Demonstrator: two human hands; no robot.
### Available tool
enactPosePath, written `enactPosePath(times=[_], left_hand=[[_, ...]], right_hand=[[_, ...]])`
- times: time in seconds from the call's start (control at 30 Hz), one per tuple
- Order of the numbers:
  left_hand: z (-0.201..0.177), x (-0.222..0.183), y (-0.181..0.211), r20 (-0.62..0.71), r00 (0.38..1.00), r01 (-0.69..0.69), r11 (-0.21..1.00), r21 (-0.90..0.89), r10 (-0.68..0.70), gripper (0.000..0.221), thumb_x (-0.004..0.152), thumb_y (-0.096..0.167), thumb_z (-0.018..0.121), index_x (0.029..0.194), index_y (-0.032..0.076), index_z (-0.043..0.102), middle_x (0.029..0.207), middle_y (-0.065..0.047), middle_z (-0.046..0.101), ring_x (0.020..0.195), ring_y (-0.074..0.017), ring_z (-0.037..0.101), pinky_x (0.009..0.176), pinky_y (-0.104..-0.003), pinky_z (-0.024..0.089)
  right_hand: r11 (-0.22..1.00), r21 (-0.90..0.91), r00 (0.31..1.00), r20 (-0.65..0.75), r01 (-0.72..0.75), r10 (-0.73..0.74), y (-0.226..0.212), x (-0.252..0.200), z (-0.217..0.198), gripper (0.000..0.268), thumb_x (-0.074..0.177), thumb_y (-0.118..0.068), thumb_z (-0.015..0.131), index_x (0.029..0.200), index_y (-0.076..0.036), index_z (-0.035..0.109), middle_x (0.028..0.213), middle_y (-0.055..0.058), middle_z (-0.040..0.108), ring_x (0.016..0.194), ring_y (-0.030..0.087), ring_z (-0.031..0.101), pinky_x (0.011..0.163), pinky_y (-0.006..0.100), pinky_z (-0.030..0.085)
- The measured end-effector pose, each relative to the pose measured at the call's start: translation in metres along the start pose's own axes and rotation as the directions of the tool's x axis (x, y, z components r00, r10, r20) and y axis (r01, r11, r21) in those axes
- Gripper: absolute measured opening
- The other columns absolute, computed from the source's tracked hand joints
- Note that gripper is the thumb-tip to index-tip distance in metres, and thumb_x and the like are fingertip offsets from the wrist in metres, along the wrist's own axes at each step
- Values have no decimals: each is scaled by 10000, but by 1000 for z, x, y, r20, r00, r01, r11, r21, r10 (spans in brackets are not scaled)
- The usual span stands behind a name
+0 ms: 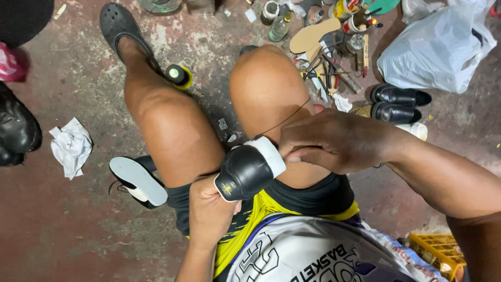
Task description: The person stitches the sole of a black and white shoe by hand using a needle and thread.
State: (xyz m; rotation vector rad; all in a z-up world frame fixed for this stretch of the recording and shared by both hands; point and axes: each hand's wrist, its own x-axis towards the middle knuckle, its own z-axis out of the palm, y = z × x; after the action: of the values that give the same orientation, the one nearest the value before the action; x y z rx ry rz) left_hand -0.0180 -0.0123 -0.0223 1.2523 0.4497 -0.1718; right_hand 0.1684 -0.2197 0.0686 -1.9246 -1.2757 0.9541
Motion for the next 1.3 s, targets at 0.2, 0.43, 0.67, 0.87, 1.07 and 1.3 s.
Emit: enactPosePath(times=[0.2,0.43,0.67,0.87,1.07,1.3], left_hand=[[4,-1,0,-44,997,-55,997,53,57,222,848,-35,691,638,14,636,559,14,594,486,-47,522,442,-236,390],[6,-3,13,-105,994,3,997,77,5,237,840,-41,668,618,14,606,558,8,588,492,-54,523,446,-239,408],[-16,-1,29,72,997,-45,962,270,26,248,863,35,711,642,21,598,528,11,588,473,-58,545,445,-239,415],[-15,0,19,46,996,64,978,200,-75,224,863,37,700,654,18,622,547,9,600,486,-56,541,443,-247,417],[-16,6,17,17,995,90,986,137,-93,227,920,61,675,700,21,632,553,-1,601,479,-49,530,439,-229,403],[-15,4,12,-51,992,118,990,76,-114,162,933,30,628,773,18,658,582,8,609,491,-39,523,440,-211,395]], right_hand=[[997,12,997,31,-75,74,4,-3,5,88,988,-246,617,1034,-171,630,895,-21,642,841,173,671,728,386,434],[981,-193,997,-71,0,-14,-11,-1,12,73,973,-215,622,978,-147,597,806,-9,596,758,169,638,679,426,372],[967,-254,996,-74,31,-51,-31,3,11,218,943,-267,649,979,-77,550,854,76,523,801,260,581,726,417,450],[905,-361,962,-64,226,-266,-13,16,-3,255,880,-303,728,930,-84,607,819,38,557,803,232,618,667,393,481],[858,-470,934,-163,209,-317,1,12,5,330,825,-376,767,852,-93,599,782,23,560,714,216,617,619,371,491],[798,-603,911,-325,5,-252,18,4,20,604,714,-669,763,630,-132,501,567,0,484,485,179,527,467,339,415]])
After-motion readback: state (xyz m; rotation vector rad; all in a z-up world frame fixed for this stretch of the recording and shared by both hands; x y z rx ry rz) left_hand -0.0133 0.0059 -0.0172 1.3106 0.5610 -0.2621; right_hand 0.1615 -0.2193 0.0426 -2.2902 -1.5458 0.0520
